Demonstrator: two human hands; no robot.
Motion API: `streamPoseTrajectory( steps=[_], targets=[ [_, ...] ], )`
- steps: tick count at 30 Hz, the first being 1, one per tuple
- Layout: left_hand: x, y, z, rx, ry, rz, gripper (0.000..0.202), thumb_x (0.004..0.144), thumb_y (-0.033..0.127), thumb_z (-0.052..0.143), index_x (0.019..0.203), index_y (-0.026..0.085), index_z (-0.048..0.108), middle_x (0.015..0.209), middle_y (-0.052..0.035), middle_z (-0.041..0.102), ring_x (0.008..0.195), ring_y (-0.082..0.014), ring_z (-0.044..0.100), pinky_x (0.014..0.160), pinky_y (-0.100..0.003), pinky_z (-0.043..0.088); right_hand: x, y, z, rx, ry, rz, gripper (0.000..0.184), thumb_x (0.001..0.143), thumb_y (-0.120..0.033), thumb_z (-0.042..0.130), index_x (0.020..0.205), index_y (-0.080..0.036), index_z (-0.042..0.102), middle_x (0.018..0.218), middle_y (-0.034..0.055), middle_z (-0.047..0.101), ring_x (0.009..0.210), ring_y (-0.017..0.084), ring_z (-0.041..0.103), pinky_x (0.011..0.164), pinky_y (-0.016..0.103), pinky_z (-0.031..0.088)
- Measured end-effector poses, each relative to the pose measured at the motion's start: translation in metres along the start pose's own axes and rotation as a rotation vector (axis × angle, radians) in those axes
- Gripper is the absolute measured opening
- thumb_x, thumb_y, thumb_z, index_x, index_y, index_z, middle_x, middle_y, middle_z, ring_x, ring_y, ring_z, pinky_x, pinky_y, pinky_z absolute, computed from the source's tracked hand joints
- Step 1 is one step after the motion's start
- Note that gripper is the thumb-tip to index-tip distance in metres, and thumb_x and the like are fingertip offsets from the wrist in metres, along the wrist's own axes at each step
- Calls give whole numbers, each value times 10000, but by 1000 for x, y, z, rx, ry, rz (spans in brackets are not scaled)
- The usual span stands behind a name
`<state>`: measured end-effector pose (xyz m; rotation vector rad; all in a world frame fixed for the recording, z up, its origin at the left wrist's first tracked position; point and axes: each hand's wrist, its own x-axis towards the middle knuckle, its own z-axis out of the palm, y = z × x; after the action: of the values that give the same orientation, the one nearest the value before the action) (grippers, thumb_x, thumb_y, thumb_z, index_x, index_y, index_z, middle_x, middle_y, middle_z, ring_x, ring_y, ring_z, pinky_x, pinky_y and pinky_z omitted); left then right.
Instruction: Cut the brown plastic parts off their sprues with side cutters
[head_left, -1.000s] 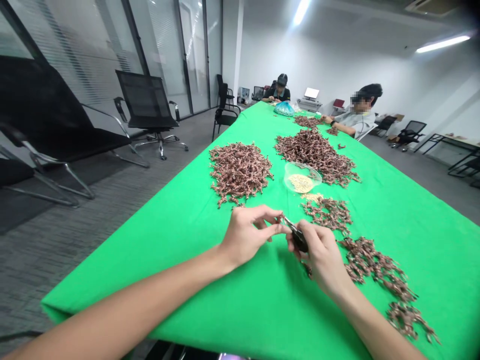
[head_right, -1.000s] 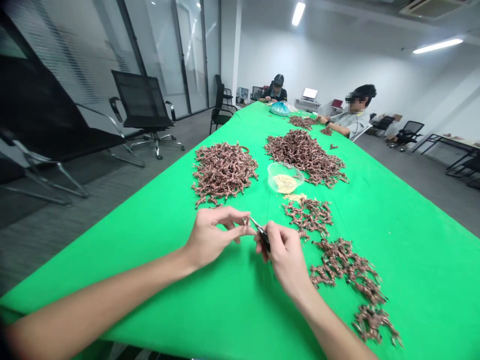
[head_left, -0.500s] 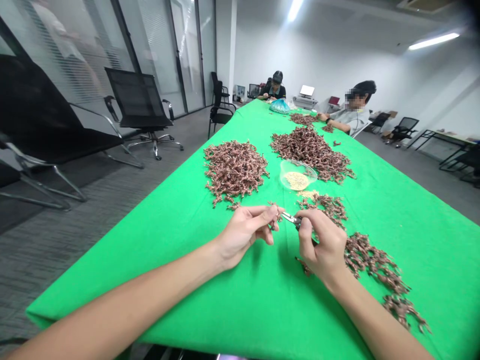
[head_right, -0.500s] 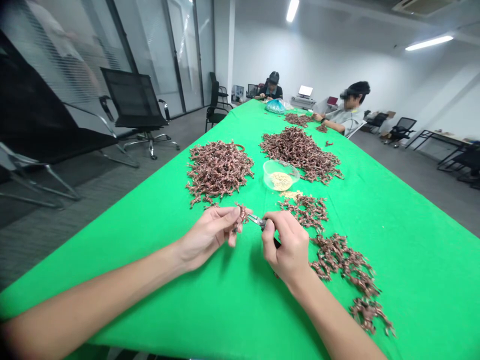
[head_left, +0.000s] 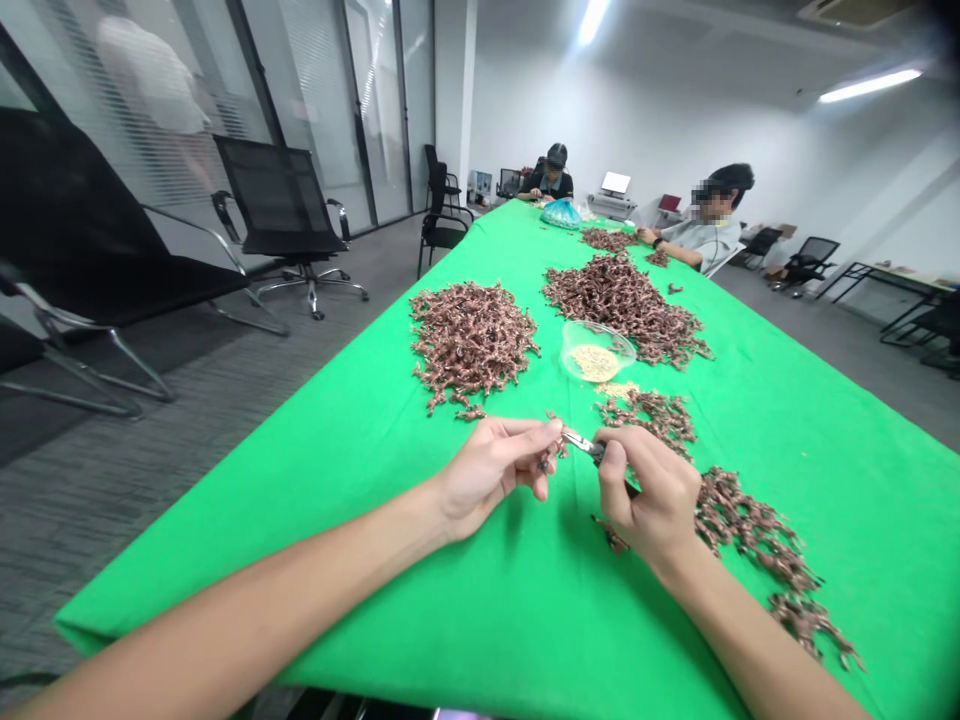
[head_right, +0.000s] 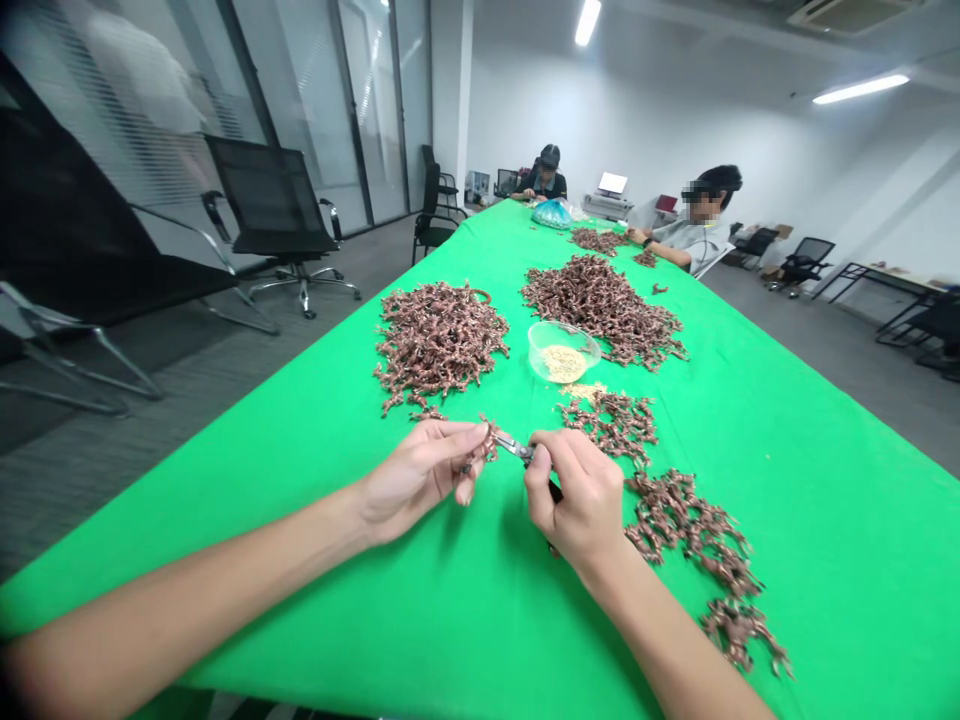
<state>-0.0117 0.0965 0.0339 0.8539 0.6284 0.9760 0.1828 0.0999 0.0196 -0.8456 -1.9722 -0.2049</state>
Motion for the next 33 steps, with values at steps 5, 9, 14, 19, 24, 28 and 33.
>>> streamPoseTrajectory(
  steps=[5, 9, 14, 19, 24, 28, 33],
  targets=[
    [0, -1, 2, 120, 8, 86, 304, 789, 397, 771, 846, 99, 745, 658, -17, 656, 485, -74, 578, 470, -192, 507, -3, 1, 0, -44, 6, -12, 165, 940, -129, 481, 943, -179, 638, 736, 25, 642, 639, 159, 612, 614, 279, 465],
    [-2, -5, 2, 338, 75, 250, 401, 729, 362, 823, 1028, 103, 756, 736, -56, 727, 509, -126, 633, 497, -256, 557, -4, -7, 4, -27, 2, 54, 195, 957, -145, 455, 889, -171, 636, 678, 11, 611, 565, 138, 568, 558, 263, 420],
    [-5, -10, 2, 546, 199, 446, 343, 729, 318, 827, 1021, 143, 780, 790, -56, 762, 524, -129, 650, 532, -256, 568, -5, -24, 11, 147, -36, 312, 330, 1009, -240, 413, 778, -166, 637, 552, -25, 528, 425, 104, 460, 456, 247, 325],
    [-5, -10, 2, 461, 212, 381, 342, 738, 316, 822, 1040, 165, 771, 797, -47, 762, 541, -127, 670, 525, -231, 567, -7, -22, 12, 317, -57, 477, 370, 1031, -336, 419, 800, -168, 652, 600, -12, 571, 499, 126, 516, 503, 251, 358],
    [-4, -9, 1, 420, 192, 337, 270, 718, 309, 838, 916, 140, 768, 720, -36, 731, 518, -126, 671, 492, -202, 529, -8, -14, 11, 307, -35, 481, 344, 1030, -342, 424, 863, -168, 669, 668, 2, 595, 563, 142, 539, 554, 269, 383],
    [-3, -9, 1, 389, 181, 328, 307, 706, 302, 848, 936, 119, 762, 713, -41, 727, 503, -125, 664, 484, -204, 530, -6, -14, 10, 237, -34, 417, 300, 1017, -284, 441, 855, -168, 665, 641, -9, 579, 533, 131, 526, 525, 260, 374],
    [-1, -5, 2, 252, 106, 244, 332, 723, 306, 838, 959, 90, 752, 710, -39, 718, 462, -103, 636, 449, -193, 516, -2, -7, 6, 80, 33, 125, 183, 960, -149, 470, 922, -150, 649, 781, 40, 648, 679, 159, 610, 645, 273, 456]
  ],
)
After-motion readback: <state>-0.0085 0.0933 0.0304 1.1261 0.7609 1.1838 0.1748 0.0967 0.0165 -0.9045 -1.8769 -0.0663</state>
